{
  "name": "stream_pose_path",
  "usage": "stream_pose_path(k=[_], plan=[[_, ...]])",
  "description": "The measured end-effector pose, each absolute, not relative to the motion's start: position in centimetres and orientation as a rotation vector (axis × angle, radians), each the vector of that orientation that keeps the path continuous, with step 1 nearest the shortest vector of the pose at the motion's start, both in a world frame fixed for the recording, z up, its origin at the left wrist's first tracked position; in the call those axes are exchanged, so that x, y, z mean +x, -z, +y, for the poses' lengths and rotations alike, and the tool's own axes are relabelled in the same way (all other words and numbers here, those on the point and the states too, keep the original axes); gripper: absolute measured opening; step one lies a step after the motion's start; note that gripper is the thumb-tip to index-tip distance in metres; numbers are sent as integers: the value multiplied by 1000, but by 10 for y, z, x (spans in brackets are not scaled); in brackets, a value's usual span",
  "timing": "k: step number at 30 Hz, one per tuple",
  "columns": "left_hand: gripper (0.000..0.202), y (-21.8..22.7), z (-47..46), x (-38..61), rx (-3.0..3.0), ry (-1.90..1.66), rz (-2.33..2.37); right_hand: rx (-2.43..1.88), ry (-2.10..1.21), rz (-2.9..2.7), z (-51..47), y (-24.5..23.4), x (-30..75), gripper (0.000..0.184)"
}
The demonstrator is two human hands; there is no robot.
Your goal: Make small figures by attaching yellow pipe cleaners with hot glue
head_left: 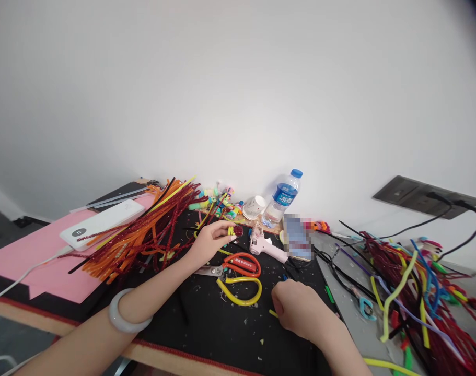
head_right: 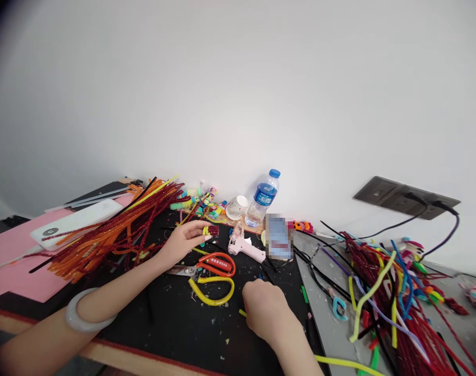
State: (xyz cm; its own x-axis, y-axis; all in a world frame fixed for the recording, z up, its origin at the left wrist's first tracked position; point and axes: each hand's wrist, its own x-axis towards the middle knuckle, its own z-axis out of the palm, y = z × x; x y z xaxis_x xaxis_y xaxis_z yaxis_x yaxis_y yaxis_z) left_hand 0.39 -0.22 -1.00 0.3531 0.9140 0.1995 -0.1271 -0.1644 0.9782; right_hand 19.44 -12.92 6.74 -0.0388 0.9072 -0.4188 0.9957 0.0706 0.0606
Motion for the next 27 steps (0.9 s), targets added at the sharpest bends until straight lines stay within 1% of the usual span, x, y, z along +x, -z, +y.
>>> stream_pose_path(k=[3,6,8,10,12,13,14,17,18,19,23,27], plan=[[42,8,-3,4,1430,-1072,775,2009,437,2237,-125,-65,202,17],[45,6,-4,5,1443,-1054,779,2112,750,2530,-109,-62,204,13],[41,6,-4,5,1429,-1073,768,2242,850,2659,-94,-59,201,12],[36,6,-5,5,1388,-1087,752,2420,734,2766,-79,-54,198,10],[32,5,-6,5,1336,-1072,733,2515,624,2843,-67,-48,195,10],[31,4,-7,5,1311,-1055,718,2523,624,2875,-63,-45,193,11],[32,2,-8,6,1280,-1044,712,2537,601,2910,-61,-42,192,15],[35,-4,-13,5,1202,-980,682,2504,623,3006,-63,-32,190,37],[36,-6,-14,5,1192,-939,673,2503,600,3012,-65,-29,189,39],[36,-7,-15,5,1194,-914,668,2503,559,2996,-68,-26,188,38],[32,-8,-16,6,1221,-890,622,2514,438,2923,-74,-15,182,25],[26,-5,-17,6,1242,-852,581,2515,287,2944,-73,-8,176,20]])
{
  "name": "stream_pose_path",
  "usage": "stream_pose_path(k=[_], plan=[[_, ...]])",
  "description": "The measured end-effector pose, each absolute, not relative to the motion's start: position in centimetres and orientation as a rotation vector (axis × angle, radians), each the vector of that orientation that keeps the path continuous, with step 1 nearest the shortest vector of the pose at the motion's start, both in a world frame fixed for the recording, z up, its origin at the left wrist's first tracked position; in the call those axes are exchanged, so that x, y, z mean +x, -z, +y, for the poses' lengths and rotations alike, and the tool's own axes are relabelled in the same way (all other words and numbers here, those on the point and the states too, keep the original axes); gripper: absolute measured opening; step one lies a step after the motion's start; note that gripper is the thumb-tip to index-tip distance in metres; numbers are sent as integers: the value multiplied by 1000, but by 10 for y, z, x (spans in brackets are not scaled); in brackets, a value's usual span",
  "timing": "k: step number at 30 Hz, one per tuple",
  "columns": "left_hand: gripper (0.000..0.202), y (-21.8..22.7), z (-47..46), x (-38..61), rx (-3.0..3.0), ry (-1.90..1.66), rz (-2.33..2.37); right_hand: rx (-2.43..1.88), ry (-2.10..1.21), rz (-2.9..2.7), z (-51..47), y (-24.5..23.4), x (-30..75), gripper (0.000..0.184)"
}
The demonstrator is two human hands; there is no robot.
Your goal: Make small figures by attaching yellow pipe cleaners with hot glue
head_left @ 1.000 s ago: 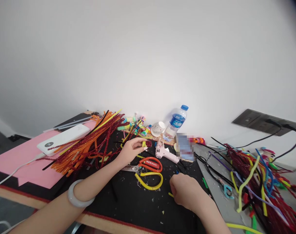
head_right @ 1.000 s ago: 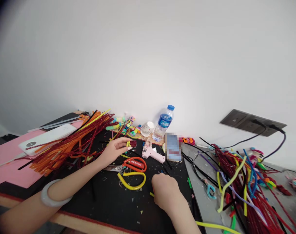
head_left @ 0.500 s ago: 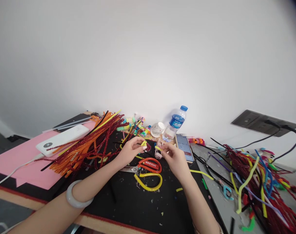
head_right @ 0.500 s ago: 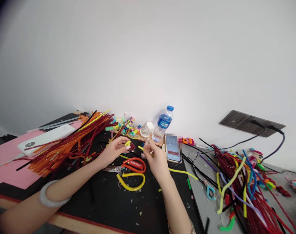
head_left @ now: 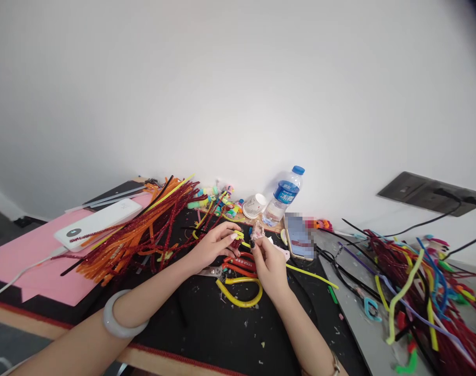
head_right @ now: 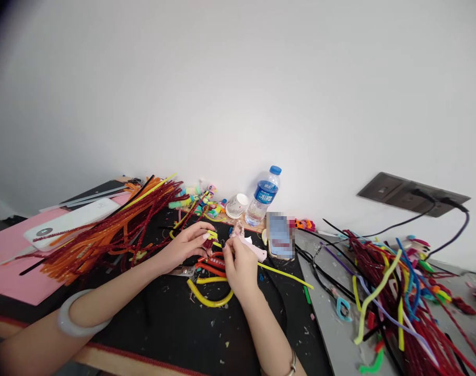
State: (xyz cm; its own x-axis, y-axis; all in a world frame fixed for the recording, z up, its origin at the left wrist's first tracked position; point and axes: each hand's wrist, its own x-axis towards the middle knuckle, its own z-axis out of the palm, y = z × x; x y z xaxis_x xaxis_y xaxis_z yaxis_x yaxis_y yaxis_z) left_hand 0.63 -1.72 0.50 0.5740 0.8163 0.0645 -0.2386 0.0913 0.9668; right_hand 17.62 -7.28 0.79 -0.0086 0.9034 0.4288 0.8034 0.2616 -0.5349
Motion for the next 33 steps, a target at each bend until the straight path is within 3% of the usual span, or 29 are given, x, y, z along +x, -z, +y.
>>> stream_pose_path(k=[20,25,28,30,33], plan=[[33,-3,-18,9,1319,-844,600,-1599,-163,-1844,-70,-5,174,18],[36,-1,-12,7,1225,-1063,690,-1437,-199,-2072,-78,-13,172,29],[43,1,-8,5,1174,-1161,741,-1326,-224,-2211,-80,-18,170,21],[48,2,-6,4,1178,-1173,765,-1320,-155,-2143,-78,-20,173,12],[52,3,-5,4,1205,-1160,781,-1567,89,-1852,-71,-17,184,25]])
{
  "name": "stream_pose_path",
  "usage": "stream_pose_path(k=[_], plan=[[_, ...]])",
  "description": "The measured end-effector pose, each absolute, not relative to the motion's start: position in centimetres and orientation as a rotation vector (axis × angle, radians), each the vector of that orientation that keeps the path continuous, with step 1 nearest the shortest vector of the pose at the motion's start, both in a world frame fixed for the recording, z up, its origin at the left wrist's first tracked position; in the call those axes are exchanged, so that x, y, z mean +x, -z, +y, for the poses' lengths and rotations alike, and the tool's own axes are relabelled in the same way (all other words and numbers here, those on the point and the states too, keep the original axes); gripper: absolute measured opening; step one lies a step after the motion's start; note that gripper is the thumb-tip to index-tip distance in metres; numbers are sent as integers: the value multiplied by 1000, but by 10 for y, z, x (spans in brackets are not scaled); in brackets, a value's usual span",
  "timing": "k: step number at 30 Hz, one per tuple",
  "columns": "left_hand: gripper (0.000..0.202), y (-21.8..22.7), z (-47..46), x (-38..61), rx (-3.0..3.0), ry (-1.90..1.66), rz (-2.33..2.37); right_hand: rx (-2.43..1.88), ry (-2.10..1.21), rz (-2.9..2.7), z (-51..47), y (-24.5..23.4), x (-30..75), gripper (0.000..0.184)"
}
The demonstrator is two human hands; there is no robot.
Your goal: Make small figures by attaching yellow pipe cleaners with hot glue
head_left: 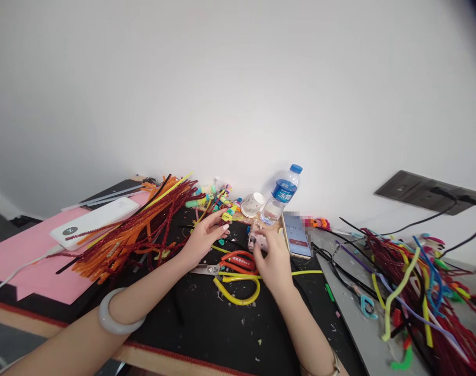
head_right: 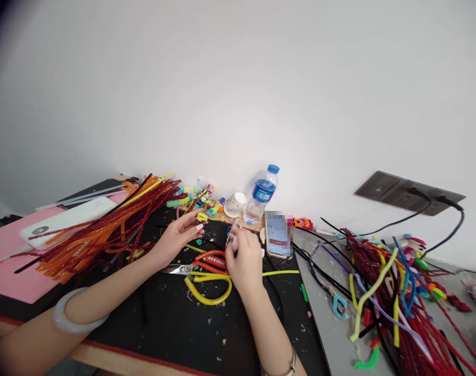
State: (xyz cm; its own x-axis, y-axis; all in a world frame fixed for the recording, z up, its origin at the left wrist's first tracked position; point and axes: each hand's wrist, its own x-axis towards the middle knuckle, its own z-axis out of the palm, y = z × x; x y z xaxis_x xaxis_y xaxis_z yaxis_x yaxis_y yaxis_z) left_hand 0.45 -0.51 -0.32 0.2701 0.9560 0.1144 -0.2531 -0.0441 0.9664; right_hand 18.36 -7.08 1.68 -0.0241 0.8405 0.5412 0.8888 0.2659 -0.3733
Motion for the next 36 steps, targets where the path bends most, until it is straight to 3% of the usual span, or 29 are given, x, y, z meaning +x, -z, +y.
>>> stream_pose_path(k=[4,8,15,22,36], plan=[[45,5,-5,6,1179,-1154,777,-2083,143,-1708,-63,-7,198,48],[37,4,-6,6,1191,-1123,823,-2246,54,-1720,-61,-2,202,48],[38,3,-4,3,1121,-1204,903,-1903,123,-1756,-58,-6,209,35],[37,5,-3,1,1089,-1296,976,-1332,-137,-1896,-61,-2,203,20],[33,6,-4,5,995,-1211,884,-1470,-198,-1890,-63,1,200,15]])
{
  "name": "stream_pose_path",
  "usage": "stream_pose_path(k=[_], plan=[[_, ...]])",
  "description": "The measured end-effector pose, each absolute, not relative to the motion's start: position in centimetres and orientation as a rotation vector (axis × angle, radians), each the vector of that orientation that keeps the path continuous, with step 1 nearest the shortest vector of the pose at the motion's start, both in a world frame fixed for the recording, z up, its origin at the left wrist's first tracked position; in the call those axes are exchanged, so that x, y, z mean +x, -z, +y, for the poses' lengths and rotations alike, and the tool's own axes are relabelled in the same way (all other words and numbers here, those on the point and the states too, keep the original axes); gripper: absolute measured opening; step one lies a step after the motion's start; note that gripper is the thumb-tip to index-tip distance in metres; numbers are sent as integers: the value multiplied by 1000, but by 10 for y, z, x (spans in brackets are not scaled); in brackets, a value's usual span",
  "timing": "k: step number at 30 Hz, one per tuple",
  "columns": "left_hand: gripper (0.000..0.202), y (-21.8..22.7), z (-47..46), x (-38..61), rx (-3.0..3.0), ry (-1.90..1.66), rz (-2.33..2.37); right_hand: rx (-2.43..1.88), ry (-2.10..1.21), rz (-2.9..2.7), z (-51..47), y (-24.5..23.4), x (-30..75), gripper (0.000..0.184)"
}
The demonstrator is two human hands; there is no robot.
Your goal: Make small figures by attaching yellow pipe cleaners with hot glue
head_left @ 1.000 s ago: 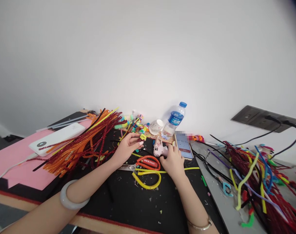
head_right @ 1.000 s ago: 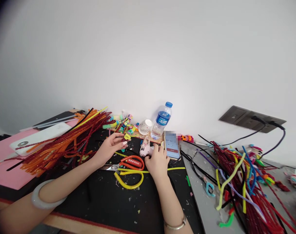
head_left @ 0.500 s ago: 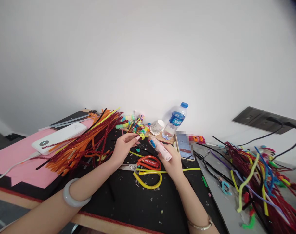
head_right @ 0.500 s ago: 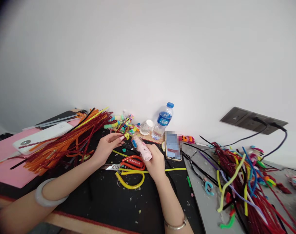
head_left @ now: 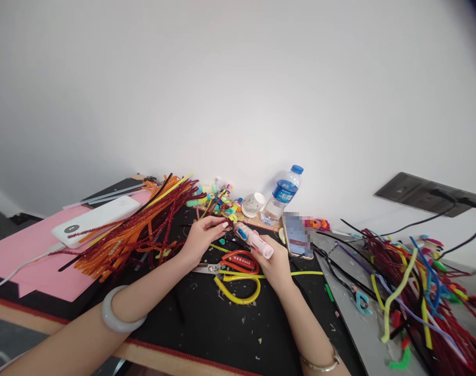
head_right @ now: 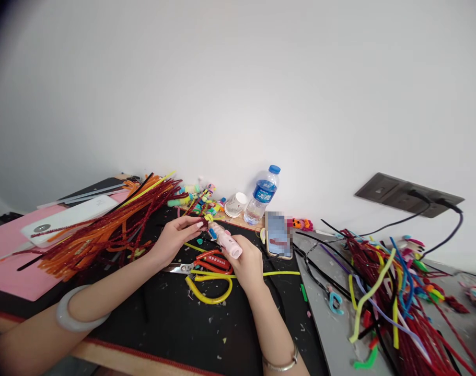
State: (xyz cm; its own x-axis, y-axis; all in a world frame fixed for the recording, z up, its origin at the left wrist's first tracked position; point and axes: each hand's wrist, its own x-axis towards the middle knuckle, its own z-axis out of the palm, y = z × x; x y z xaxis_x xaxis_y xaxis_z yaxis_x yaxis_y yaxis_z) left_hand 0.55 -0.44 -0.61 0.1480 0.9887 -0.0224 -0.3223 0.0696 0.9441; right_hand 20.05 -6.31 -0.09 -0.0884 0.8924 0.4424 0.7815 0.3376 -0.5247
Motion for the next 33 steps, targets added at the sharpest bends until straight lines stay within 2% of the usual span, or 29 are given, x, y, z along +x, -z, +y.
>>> stream_pose_path(k=[33], plan=[[30,3,-6,4,953,-1200,937,-1546,-188,-1877,-66,-1,198,14]])
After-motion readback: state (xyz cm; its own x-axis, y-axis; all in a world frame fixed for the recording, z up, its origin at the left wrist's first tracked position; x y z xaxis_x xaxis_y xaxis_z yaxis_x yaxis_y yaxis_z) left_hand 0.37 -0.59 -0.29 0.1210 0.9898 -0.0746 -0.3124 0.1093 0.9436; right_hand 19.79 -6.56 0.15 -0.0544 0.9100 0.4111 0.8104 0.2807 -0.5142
